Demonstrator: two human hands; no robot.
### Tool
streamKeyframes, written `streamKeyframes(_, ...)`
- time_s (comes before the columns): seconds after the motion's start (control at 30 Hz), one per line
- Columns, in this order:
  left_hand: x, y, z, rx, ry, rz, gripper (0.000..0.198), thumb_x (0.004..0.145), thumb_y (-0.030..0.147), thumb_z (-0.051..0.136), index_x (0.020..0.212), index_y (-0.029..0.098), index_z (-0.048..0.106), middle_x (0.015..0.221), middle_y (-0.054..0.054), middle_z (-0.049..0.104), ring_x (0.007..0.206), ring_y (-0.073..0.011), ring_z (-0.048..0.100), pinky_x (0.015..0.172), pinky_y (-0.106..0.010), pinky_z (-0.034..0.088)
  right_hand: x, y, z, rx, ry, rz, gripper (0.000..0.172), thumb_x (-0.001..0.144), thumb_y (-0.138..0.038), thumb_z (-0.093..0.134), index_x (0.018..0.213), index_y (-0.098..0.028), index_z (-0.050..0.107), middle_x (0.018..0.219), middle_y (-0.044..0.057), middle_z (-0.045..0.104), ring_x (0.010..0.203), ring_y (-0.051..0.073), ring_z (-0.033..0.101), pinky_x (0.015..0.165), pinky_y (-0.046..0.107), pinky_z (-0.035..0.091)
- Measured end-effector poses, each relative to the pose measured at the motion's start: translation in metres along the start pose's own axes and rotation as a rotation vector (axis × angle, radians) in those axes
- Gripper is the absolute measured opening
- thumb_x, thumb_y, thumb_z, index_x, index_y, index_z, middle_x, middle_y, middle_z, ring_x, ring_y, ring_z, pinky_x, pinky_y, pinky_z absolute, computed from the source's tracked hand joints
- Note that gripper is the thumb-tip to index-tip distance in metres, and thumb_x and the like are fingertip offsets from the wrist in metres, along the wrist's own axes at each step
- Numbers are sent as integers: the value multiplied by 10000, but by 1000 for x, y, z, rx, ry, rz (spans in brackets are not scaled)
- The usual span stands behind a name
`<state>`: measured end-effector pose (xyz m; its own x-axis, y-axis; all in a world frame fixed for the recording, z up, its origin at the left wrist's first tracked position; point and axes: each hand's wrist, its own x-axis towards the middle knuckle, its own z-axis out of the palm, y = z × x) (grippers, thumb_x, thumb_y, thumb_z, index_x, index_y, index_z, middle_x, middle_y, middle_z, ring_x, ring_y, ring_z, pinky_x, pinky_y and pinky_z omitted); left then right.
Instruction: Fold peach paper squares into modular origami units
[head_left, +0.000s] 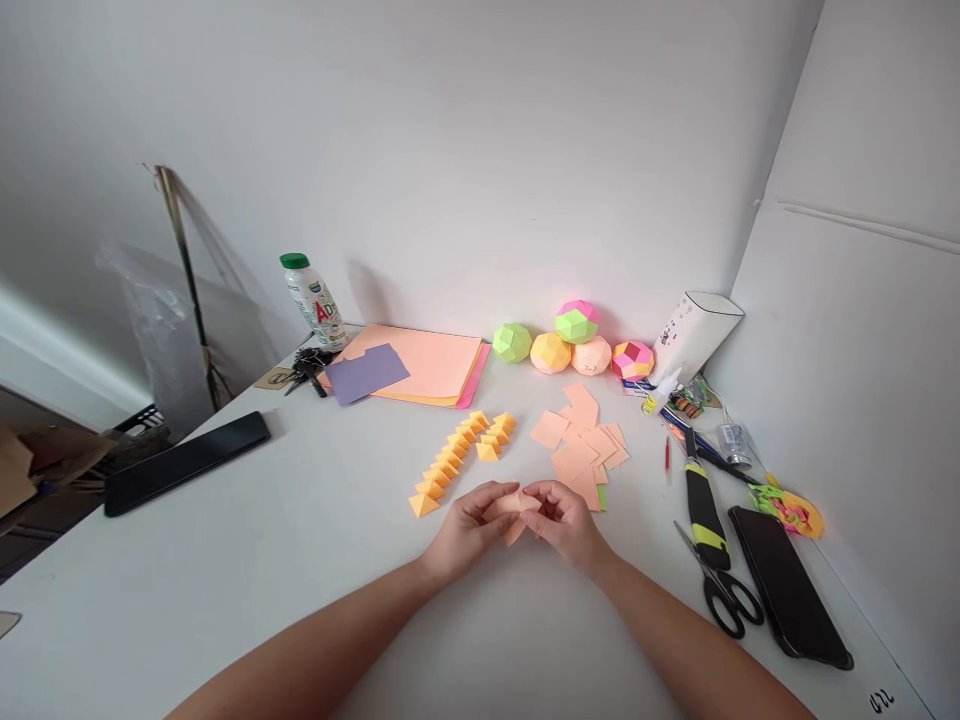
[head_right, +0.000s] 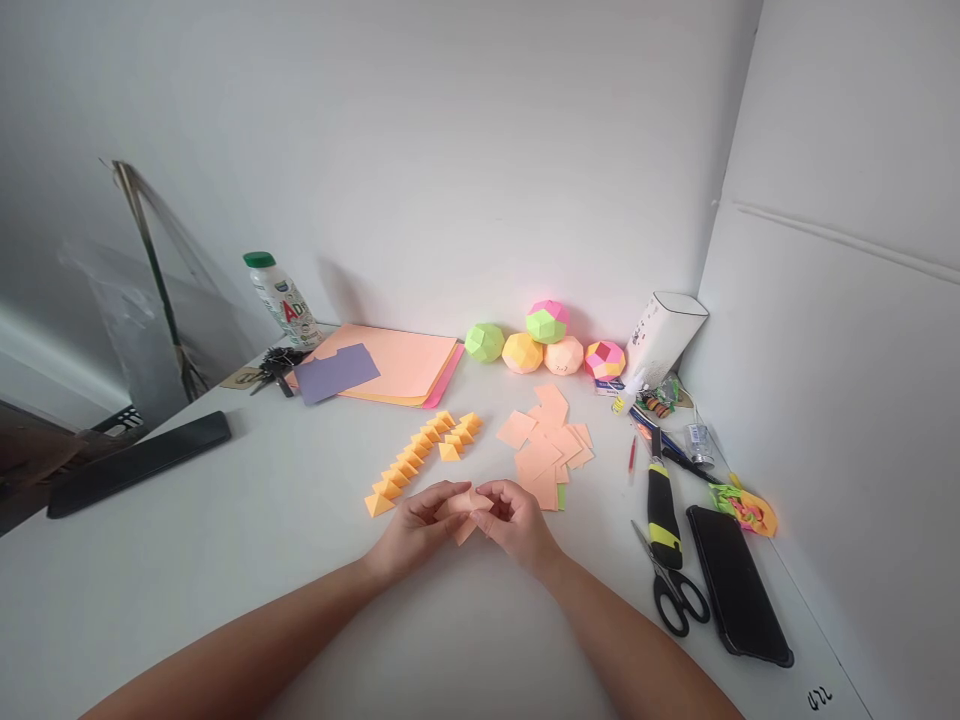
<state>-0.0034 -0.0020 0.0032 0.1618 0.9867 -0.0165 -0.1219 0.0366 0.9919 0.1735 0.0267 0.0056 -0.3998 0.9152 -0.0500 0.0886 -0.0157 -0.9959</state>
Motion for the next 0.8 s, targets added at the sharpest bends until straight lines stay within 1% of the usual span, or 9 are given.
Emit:
streamKeyframes(0.1, 0, -1, -1, -1, 8, 11, 310, 757, 317, 646, 1062, 268, 644, 908, -34, 613, 824, -179, 576, 718, -306, 491, 0, 2, -1, 17, 6, 9, 244, 747, -356, 658, 897, -183, 574, 687, -12, 529, 609, 126, 510, 543, 251, 466)
streamKeyframes(0.23, 0, -5, -2, -10, 12, 11, 322, 766, 315, 642, 1085, 269, 639, 908, -27, 633, 814, -171, 578, 738, -311, 488, -1, 0, 0, 39, 23, 38, 306, 761, -368, 649, 994, -187, 565, 764, 9, 563, 616, 124, 517, 545, 249, 469)
streamKeyframes(0.27, 0, -5, -2, -18, 6, 10, 326, 769, 315, 640, 1092, 269, 635, 917, -26, 639, 821, -172, 580, 746, -313, 487, -1, -1, 0, 40, 22, 38, 302, 764, -371, 647, 989, -186, 569, 772, 12, 566, 620, 124, 516, 544, 245, 466)
streamKeyframes(0.3, 0, -6, -2, -26, -1, 10, 330, 772, 315, 638, 1099, 269, 632, 931, -26, 643, 836, -176, 581, 756, -317, 485, -1, -2, 0, 36, 14, 32, 274, 768, -376, 642, 951, -183, 579, 755, 9, 563, 616, 123, 510, 540, 241, 459)
streamKeyframes(0.37, 0, -6, -2, -37, -12, 10, 339, 776, 320, 634, 1111, 265, 626, 966, -32, 649, 877, -187, 578, 781, -330, 481, -1, -4, 0, 18, -13, 9, 221, 780, -388, 625, 810, -173, 585, 679, -9, 531, 584, 114, 488, 531, 232, 440)
streamKeyframes(0.43, 0, -5, -1, -39, -17, 7, 355, 775, 331, 635, 1123, 259, 618, 1001, -38, 646, 909, -197, 572, 800, -342, 479, -1, -5, 0, -1, -29, -18, 244, 792, -394, 610, 710, -169, 563, 617, -28, 486, 549, 105, 467, 522, 228, 419)
streamKeyframes(0.6, 0, -2, -1, 1, 9, -11, 363, 755, 347, 650, 1104, 251, 620, 992, -40, 602, 866, -188, 553, 737, -324, 494, -1, -3, -2, -15, -37, -57, 243, 808, -381, 594, 696, -168, 562, 623, -29, 471, 547, 106, 470, 516, 227, 402)
streamKeyframes(0.7, 1, -3, -2, 5, -54, 42, 367, 768, 326, 641, 1129, 270, 604, 940, -31, 554, 806, -163, 533, 681, -298, 486, 0, -2, -2, -19, -34, -68, 245, 809, -373, 595, 677, -171, 549, 620, -31, 461, 543, 105, 462, 511, 227, 396)
streamKeyframes(0.8, 2, -6, -4, 28, -124, 104, 347, 795, 296, 620, 1141, 294, 598, 865, -12, 514, 781, -148, 520, 701, -299, 474, -1, -4, -1, -16, -41, -67, 266, 803, -363, 602, 637, -173, 518, 590, -39, 436, 526, 102, 441, 492, 222, 372)
